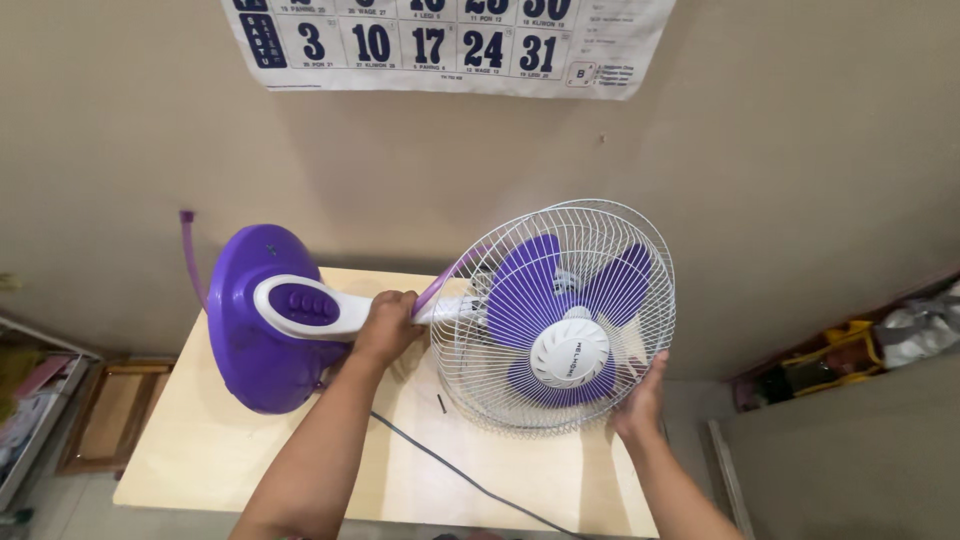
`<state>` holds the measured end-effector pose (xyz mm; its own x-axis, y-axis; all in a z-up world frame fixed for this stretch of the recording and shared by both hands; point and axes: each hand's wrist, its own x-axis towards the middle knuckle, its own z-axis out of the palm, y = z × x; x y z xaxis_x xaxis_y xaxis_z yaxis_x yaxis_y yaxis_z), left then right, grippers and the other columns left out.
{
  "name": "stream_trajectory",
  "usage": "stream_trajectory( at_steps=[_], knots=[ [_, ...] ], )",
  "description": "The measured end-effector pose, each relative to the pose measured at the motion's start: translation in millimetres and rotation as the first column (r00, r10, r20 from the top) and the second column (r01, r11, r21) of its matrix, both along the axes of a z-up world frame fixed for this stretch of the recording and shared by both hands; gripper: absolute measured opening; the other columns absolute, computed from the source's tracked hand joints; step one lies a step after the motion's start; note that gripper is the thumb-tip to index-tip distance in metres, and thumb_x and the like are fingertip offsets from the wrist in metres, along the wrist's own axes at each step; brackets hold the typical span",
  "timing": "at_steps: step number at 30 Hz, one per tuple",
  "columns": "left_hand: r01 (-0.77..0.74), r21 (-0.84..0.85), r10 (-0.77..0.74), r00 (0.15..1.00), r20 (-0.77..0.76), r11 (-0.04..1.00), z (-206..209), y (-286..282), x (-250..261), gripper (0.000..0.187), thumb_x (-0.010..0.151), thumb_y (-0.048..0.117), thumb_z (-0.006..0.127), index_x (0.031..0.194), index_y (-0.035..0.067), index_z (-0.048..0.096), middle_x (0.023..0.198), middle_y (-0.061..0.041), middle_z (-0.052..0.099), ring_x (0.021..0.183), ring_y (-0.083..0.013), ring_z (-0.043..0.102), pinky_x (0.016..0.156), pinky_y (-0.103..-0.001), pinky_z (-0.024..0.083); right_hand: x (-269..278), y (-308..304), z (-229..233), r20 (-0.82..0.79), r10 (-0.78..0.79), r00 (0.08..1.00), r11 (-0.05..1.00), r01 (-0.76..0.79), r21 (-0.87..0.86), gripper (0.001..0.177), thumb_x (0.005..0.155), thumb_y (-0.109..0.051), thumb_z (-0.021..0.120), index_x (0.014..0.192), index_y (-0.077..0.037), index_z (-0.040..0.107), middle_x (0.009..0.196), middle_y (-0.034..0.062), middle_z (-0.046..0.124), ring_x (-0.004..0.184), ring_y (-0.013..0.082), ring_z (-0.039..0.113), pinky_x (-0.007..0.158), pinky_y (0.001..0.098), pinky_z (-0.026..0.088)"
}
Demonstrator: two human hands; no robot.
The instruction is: The person reassembles a purple and white electric fan on a table. They attach the front grille, then secure the outer ring using a screwdriver.
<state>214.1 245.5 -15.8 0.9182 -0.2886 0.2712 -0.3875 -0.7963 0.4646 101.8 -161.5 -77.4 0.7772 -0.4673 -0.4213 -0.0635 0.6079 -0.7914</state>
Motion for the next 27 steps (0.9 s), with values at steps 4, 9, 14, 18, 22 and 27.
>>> stream_trajectory(
  at_steps=[4, 9, 14, 18, 22, 27],
  knots=[
    [-0.033, 0.012, 0.033, 0.999, -0.041, 0.999, 1.6, 11.5, -7.0, 0.037, 0.066, 0.012, 0.087, 0.097, 0.005, 0.067, 0.098, -0.018, 0.069, 0.104, -0.0398, 0.060, 0.092, -0.047, 0.048, -1.7, 12.1, -6.7, 0.038, -0.021, 0.999, 1.000, 0.021, 0.008, 0.077, 0.097, -0.068, 0.038, 0.151, -0.013, 0.042, 0.149, 0.0090, 0.054, 0.134, 0.0299, 0.053, 0.112, 0.0493, 0.042],
    [-0.028, 0.034, 0.030, 0.998, -0.055, 0.999, 4.5, 17.7, -20.5, 0.039, 0.066, 0.012, 0.088, 0.097, 0.004, 0.066, 0.099, -0.019, 0.069, 0.106, -0.0399, 0.060, 0.093, -0.047, 0.048, -20.8, 23.6, -8.9, 0.083, -0.061, 0.995, 0.998, 0.061, 0.007, 0.072, 0.101, -0.063, 0.039, 0.149, -0.009, 0.045, 0.146, 0.0101, 0.057, 0.130, 0.0292, 0.057, 0.110, 0.0452, 0.045],
    [-0.025, 0.059, 0.027, 0.999, -0.029, 0.998, -0.4, 17.9, -22.1, 0.039, 0.066, 0.010, 0.087, 0.098, 0.003, 0.066, 0.102, -0.019, 0.070, 0.108, -0.0399, 0.060, 0.099, -0.047, 0.046, -22.7, 26.0, -5.7, 0.046, -0.063, 0.997, 0.998, 0.062, 0.028, 0.074, 0.098, -0.065, 0.040, 0.149, -0.011, 0.045, 0.145, 0.0078, 0.058, 0.128, 0.0278, 0.057, 0.108, 0.0454, 0.046],
    [-0.068, 0.068, 0.065, 0.997, 0.046, 0.995, -14.7, 12.4, -19.6, 0.052, 0.064, 0.006, 0.088, 0.109, -0.001, 0.063, 0.113, -0.022, 0.068, 0.114, -0.0413, 0.058, 0.105, -0.046, 0.044, -20.7, 30.0, -2.9, 0.053, -0.061, 0.997, 0.998, 0.061, 0.008, 0.076, 0.098, -0.066, 0.041, 0.150, -0.011, 0.044, 0.144, 0.0091, 0.057, 0.129, 0.0285, 0.057, 0.109, 0.0456, 0.046],
    [-0.140, 0.058, 0.130, 0.980, 0.151, 0.988, -35.1, 9.2, -16.6, 0.069, 0.064, 0.002, 0.085, 0.126, -0.007, 0.059, 0.129, -0.025, 0.063, 0.127, -0.0414, 0.054, 0.109, -0.043, 0.043, -17.7, 32.1, -5.1, 0.070, -0.076, 0.995, 0.997, 0.077, -0.015, 0.078, 0.098, -0.066, 0.043, 0.149, -0.008, 0.045, 0.144, 0.0102, 0.058, 0.130, 0.0292, 0.056, 0.109, 0.0457, 0.045],
    [-0.212, 0.055, 0.205, 0.972, 0.116, 0.976, -46.2, 9.7, -20.6, 0.069, 0.067, 0.004, 0.086, 0.128, -0.007, 0.057, 0.134, -0.025, 0.060, 0.132, -0.0402, 0.050, 0.110, -0.042, 0.042, -17.0, 30.0, -4.8, 0.031, -0.075, 0.997, 0.996, 0.077, -0.039, 0.077, 0.098, -0.066, 0.042, 0.148, -0.007, 0.045, 0.145, 0.0077, 0.058, 0.129, 0.0266, 0.057, 0.109, 0.0440, 0.045]
  ],
)
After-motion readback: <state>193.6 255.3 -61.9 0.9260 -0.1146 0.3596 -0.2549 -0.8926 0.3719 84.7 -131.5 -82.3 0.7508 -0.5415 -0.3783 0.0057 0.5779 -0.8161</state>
